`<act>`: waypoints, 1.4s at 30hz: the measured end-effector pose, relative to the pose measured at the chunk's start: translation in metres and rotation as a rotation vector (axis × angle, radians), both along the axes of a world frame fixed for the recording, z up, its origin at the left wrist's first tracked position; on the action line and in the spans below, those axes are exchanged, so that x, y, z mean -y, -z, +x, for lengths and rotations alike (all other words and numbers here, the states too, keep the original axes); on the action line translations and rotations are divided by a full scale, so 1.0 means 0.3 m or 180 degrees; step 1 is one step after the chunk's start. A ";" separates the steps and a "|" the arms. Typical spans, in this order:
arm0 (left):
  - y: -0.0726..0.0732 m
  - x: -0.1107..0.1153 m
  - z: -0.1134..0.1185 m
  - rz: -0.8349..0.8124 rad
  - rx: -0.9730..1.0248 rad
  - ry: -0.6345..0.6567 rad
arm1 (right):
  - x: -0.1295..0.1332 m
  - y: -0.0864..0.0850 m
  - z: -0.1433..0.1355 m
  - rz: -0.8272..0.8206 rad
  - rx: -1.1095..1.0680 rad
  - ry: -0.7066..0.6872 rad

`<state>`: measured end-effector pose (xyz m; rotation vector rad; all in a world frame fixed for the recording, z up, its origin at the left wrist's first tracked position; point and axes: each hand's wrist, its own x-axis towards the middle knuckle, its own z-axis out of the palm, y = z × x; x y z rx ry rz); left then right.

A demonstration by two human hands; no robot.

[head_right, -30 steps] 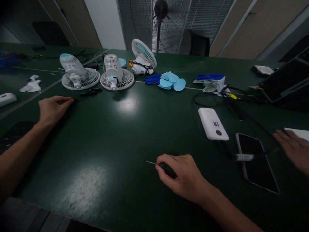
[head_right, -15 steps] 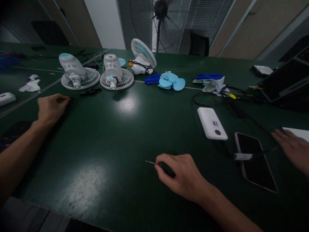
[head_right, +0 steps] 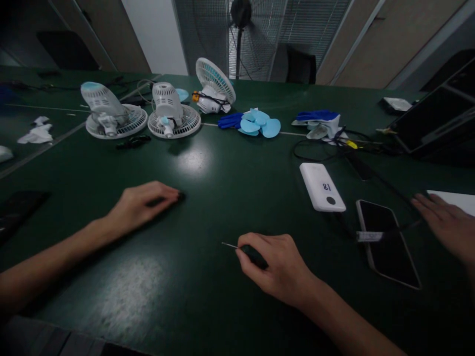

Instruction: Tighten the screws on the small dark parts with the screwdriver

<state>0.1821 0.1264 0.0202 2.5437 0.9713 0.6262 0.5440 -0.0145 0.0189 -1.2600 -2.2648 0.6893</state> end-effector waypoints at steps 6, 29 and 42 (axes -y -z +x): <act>0.015 0.292 0.282 -0.0217 0.0497 0.1784 | 0.013 -0.011 0.007 -0.0017 -0.0048 -0.0221; 0.001 0.277 0.266 -0.0147 0.0474 0.1633 | 0.024 0.003 -0.038 0.0655 0.0422 -0.0466; -0.014 0.270 0.260 -0.1023 0.0460 0.1386 | 0.040 0.002 -0.079 0.0973 0.0140 -0.0310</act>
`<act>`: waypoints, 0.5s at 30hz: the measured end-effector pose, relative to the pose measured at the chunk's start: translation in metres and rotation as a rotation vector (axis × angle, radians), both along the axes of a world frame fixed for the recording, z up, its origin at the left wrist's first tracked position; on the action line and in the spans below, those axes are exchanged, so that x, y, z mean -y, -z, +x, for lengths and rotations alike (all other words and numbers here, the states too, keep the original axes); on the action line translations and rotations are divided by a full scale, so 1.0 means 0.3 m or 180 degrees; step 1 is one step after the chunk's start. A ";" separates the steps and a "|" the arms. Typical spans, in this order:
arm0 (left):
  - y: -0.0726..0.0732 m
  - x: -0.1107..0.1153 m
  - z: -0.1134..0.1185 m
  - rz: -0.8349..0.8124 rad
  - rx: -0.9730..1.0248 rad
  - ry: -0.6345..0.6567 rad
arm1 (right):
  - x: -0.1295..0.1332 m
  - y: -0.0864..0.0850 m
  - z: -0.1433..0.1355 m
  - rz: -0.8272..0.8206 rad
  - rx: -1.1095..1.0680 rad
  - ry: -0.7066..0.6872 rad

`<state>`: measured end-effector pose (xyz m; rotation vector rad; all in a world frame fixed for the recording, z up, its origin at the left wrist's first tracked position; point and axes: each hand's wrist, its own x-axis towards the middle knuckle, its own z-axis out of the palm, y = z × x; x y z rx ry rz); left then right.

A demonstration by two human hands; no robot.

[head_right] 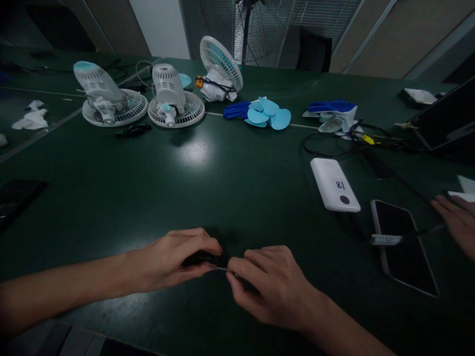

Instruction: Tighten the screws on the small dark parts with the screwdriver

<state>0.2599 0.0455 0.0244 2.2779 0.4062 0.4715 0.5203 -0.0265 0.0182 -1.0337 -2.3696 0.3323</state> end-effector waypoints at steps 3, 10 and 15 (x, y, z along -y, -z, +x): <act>-0.002 -0.003 0.001 -0.0156 -0.0032 -0.0041 | 0.002 -0.003 -0.009 0.0001 -0.0274 0.0075; 0.010 -0.009 -0.007 0.0053 -0.0082 -0.0160 | -0.018 0.009 0.025 -0.0132 -0.0211 0.0145; 0.009 -0.063 -0.033 0.0350 -0.0264 -0.0657 | -0.021 0.006 0.033 -0.0202 -0.0243 0.0185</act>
